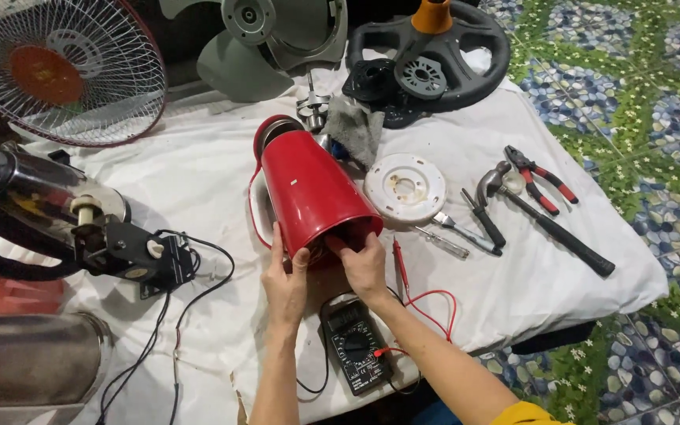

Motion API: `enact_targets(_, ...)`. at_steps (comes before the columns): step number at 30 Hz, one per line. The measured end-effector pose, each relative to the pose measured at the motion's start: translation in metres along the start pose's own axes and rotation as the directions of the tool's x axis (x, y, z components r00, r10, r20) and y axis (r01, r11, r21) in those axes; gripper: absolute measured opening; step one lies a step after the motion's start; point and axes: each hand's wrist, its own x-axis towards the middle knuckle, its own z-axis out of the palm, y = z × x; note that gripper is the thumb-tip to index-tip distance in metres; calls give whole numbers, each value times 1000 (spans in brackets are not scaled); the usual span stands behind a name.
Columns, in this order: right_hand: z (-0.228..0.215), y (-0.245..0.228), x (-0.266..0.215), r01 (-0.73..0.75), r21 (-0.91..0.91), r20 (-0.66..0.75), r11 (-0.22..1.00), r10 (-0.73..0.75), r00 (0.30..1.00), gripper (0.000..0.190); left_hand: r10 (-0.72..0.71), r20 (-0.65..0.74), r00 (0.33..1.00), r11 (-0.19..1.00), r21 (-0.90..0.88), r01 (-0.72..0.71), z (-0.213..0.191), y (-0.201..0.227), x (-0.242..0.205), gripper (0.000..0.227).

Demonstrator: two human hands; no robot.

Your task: The person uses a multimeter to test the electrical continuity of a red electric kettle's internal components. They then use a hammer to tap on the heating element assembly inside the kettle.

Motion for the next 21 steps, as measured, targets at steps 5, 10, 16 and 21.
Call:
enact_targets(5,4,23,8,49,38,-31,998,-48,998,39,-16,-14,1000,999,-42,15,2,3,-2,80)
enact_targets(10,6,18,6,68,73,-37,995,-65,997,39,-34,-15,999,996,-85,32,1,10,-3,79)
enact_targets(16,2,15,4,84,70,4,994,-84,996,38,-26,2,1000,995,-99,26,-5,17,-1,81)
enact_targets(21,9,24,7,80,107,-31,991,-77,997,42,53,15,998,992,-113,-51,-5,9,9,79)
